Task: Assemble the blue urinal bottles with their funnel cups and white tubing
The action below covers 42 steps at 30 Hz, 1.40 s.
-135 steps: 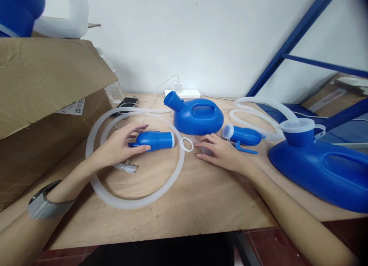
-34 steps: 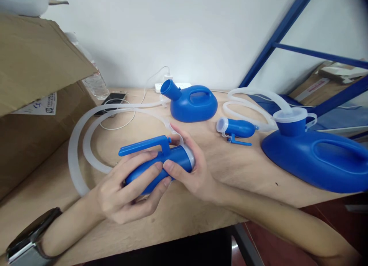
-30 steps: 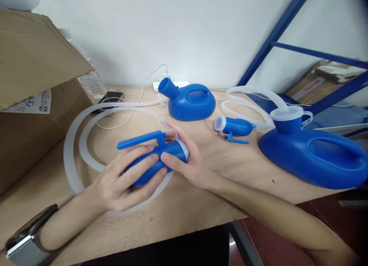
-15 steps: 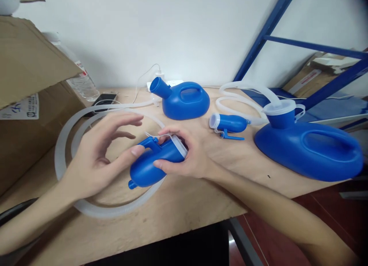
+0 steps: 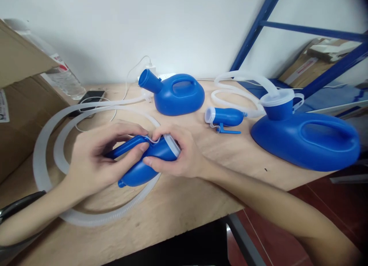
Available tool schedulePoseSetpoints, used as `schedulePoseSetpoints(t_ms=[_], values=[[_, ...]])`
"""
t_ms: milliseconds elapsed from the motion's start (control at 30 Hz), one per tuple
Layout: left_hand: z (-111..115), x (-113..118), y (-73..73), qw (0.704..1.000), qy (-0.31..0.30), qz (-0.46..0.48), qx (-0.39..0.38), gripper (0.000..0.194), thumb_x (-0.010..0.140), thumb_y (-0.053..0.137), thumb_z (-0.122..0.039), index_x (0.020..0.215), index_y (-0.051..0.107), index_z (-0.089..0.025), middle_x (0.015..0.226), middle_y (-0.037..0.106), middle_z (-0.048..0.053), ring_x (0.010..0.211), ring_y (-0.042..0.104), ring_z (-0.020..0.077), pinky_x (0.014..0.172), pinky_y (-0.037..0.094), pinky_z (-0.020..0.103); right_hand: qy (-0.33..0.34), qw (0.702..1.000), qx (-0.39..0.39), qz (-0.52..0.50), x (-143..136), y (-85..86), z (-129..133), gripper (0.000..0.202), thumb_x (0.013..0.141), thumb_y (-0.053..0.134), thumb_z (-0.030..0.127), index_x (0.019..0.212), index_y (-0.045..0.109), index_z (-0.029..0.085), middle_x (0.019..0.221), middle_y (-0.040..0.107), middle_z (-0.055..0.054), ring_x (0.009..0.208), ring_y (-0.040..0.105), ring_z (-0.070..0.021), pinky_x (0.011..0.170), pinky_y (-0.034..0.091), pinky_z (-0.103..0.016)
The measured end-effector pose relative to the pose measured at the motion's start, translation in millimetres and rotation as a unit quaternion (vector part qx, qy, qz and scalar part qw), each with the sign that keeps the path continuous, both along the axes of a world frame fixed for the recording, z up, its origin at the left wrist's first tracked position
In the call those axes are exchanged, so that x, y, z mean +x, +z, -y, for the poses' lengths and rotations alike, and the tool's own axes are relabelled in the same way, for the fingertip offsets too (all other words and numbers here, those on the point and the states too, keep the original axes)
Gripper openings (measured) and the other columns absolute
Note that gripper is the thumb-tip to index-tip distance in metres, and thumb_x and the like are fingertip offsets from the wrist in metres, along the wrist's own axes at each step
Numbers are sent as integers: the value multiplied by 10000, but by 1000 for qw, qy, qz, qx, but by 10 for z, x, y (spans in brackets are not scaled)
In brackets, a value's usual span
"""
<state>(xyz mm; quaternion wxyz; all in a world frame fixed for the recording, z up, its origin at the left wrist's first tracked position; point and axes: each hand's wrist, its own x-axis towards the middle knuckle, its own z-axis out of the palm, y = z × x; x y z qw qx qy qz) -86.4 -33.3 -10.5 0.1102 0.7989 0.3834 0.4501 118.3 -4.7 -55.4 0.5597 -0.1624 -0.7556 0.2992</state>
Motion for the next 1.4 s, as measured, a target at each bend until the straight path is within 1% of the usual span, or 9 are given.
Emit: schedulePoseSetpoints(t_ms=[233,433,600,700,833,1033,1233,1333,1400], values=[[14,40,49,998,9,-36,59,53,929,737,-246,963,718,-283,899,795,-55,736,728,141,677,609,309,-13,998,55,7,-12,-55,-21,248,897,817,318,972,591,249,981,720,4,888,691,-154,859,581,-331],[-91,0,57,997,-15,-73,36,55,943,745,-269,992,739,-245,925,815,-42,730,743,128,668,606,240,-23,999,23,17,11,-30,-11,247,877,822,320,942,590,267,944,719,17,862,700,-164,842,595,-341],[-128,29,78,999,-13,-30,-16,79,934,777,-278,1000,746,-245,966,813,-55,780,758,115,694,637,190,-45,998,-35,-4,24,16,28,371,824,888,325,1075,621,266,1014,735,10,880,707,-173,840,610,-338],[-129,61,98,1000,-10,-14,-24,73,915,788,-263,962,743,-229,926,800,-59,774,742,97,693,627,159,-54,998,-42,-15,11,5,38,313,825,880,328,1012,638,261,986,744,23,864,706,-162,836,605,-332],[-135,79,136,999,-17,-17,-25,53,919,770,-253,932,737,-213,883,789,-47,744,730,101,649,619,164,-65,997,-34,-38,-2,-15,58,272,825,869,292,985,653,250,966,746,24,869,713,-152,849,605,-329],[-128,78,186,999,-13,-39,-20,66,923,776,-288,928,757,-225,856,794,-46,689,727,106,603,604,178,-101,993,-67,-6,4,-34,92,335,817,848,403,1058,661,264,1015,760,-3,893,722,-192,880,617,-393],[-96,120,203,998,-15,-46,-26,49,922,766,-275,893,760,-236,836,802,-62,597,688,87,532,567,173,-88,995,-37,-26,9,-39,63,164,874,789,317,965,665,261,958,773,1,853,736,-174,820,616,-355],[-76,106,164,999,9,-48,-13,68,918,769,-296,863,778,-255,815,813,-72,531,661,82,464,514,192,-78,995,-60,-16,10,-11,67,128,894,775,312,903,663,251,922,770,8,829,732,-162,822,615,-344],[-70,97,132,999,44,-29,0,49,901,793,-303,864,791,-270,820,823,-77,542,675,88,495,536,204,-78,993,-86,-20,11,16,78,138,900,788,325,898,672,249,930,775,9,844,735,-162,840,616,-344]])
